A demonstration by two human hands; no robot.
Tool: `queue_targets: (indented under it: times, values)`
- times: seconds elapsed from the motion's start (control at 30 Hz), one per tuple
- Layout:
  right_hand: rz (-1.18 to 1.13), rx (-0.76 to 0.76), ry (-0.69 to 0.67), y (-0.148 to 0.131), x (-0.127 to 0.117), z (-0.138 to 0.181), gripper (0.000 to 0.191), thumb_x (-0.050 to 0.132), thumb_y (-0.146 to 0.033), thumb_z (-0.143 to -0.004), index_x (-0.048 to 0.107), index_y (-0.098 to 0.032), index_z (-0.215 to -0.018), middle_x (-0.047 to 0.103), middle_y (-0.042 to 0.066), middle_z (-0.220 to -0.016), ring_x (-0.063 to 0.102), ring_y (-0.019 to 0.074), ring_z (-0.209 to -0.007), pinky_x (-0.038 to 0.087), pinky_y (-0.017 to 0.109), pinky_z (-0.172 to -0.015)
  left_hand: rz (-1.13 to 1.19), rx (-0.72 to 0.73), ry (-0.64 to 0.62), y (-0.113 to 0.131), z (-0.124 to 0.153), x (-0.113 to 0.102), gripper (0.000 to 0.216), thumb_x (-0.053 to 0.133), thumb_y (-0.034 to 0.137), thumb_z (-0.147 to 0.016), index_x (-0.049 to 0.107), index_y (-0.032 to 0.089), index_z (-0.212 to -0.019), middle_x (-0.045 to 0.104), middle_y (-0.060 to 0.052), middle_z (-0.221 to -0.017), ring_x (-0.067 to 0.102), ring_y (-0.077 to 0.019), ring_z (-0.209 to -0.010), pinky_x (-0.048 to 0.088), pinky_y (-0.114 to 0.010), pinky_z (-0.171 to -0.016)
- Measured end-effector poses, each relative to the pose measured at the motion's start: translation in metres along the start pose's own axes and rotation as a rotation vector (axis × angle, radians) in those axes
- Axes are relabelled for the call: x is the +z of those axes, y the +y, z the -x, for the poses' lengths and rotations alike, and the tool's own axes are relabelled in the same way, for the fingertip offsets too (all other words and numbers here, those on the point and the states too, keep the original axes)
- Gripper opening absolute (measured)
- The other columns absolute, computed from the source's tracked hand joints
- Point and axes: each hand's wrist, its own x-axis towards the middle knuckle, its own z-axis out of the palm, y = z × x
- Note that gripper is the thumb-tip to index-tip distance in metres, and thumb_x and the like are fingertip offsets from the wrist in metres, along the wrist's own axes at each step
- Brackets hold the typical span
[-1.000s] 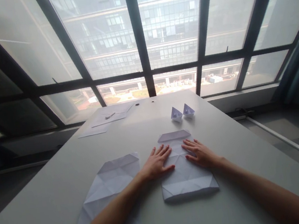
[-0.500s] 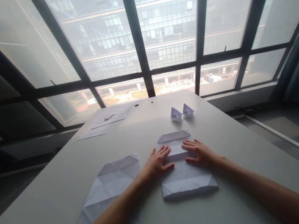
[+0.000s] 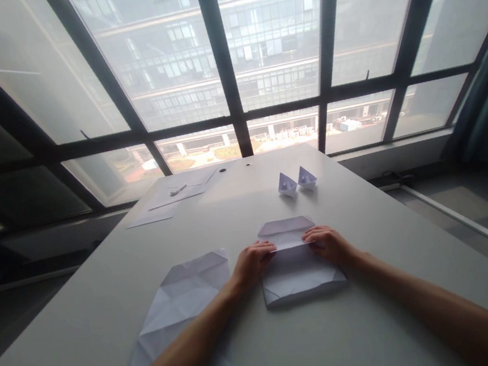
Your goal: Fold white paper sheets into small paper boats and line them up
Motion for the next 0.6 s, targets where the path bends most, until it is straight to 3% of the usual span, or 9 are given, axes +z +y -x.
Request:
queue_targets:
  times: [0.07, 0.2, 0.3, 0.37, 0.47, 0.53, 0.6]
  values:
    - [-0.042, 0.044, 0.005, -0.0042, -0.0024, 0.0001, 0.020, 0.059, -0.022, -0.085, 0.076, -0.022, -0.094, 0.076, 0.006, -0.101, 0.069, 0.0259, -0.096, 0.053, 0.042, -0.092, 0.000, -0.029, 0.033, 0.0012, -0.0001, -0.0002, 0.030, 0.049, 0.038, -0.101, 0.077, 0.027, -0.100, 0.077, -0.001, -0.103, 0.070, -0.0236, -0.104, 0.042, -0.042, -0.110]
    - [-0.148, 0.158, 0.089, -0.0103, -0.0078, 0.0010, 0.024, 0.057, -0.035, -0.090, 0.075, -0.020, -0.088, 0.076, 0.007, -0.087, 0.069, 0.0257, -0.080, 0.055, 0.040, -0.078, 0.055, -0.042, 0.137, 0.0009, 0.0001, 0.0017, 0.028, 0.051, 0.039, -0.100, 0.075, 0.025, -0.101, 0.077, -0.004, -0.101, 0.072, -0.0239, -0.094, 0.054, -0.037, -0.091]
    - [-0.259, 0.220, 0.223, -0.0093, -0.0092, 0.0009, 0.031, 0.061, -0.048, -0.088, 0.073, -0.020, -0.085, 0.075, 0.006, -0.081, 0.067, 0.0253, -0.077, 0.055, 0.038, -0.073, 0.096, -0.038, 0.272, 0.0010, 0.0020, 0.0026, 0.029, 0.050, 0.039, -0.101, 0.068, 0.025, -0.119, 0.076, -0.004, -0.109, 0.072, -0.0224, -0.097, 0.055, -0.034, -0.088]
    - [-0.344, 0.270, 0.321, -0.0075, -0.0083, -0.0003, 0.036, 0.064, -0.054, -0.085, 0.072, -0.019, -0.085, 0.073, 0.006, -0.078, 0.066, 0.0236, -0.072, 0.054, 0.035, -0.066, 0.095, -0.036, 0.328, 0.0001, 0.0039, 0.0036, 0.039, 0.050, 0.039, -0.101, 0.054, 0.025, -0.137, 0.073, -0.005, -0.117, 0.071, -0.0213, -0.099, 0.055, -0.035, -0.090]
    - [-0.451, 0.332, 0.443, -0.0070, -0.0060, -0.0037, 0.039, 0.069, -0.056, -0.081, 0.071, -0.017, -0.086, 0.070, 0.005, -0.075, 0.062, 0.0201, -0.065, 0.050, 0.029, -0.056, 0.056, -0.009, 0.308, -0.0027, 0.0057, 0.0067, 0.060, 0.055, 0.042, -0.097, 0.036, 0.023, -0.151, 0.064, -0.011, -0.131, 0.066, -0.0248, -0.108, 0.054, -0.039, -0.093]
    - [-0.518, 0.368, 0.506, -0.0085, -0.0049, -0.0063, 0.039, 0.072, -0.055, -0.078, 0.070, -0.017, -0.088, 0.069, 0.004, -0.074, 0.060, 0.0188, -0.063, 0.048, 0.028, -0.053, 0.048, 0.012, 0.275, -0.0031, 0.0051, 0.0087, 0.062, 0.056, 0.045, -0.095, 0.039, 0.022, -0.150, 0.063, -0.013, -0.130, 0.065, -0.0264, -0.106, 0.056, -0.040, -0.089]
    - [-0.601, 0.406, 0.540, -0.0109, -0.0048, -0.0084, 0.039, 0.074, -0.053, -0.076, 0.067, -0.018, -0.089, 0.069, 0.004, -0.076, 0.061, 0.0189, -0.064, 0.050, 0.028, -0.053, 0.097, 0.011, 0.227, -0.0011, 0.0031, 0.0092, 0.047, 0.048, 0.040, -0.100, 0.050, 0.024, -0.144, 0.066, -0.011, -0.120, 0.067, -0.0229, -0.096, 0.058, -0.037, -0.081]
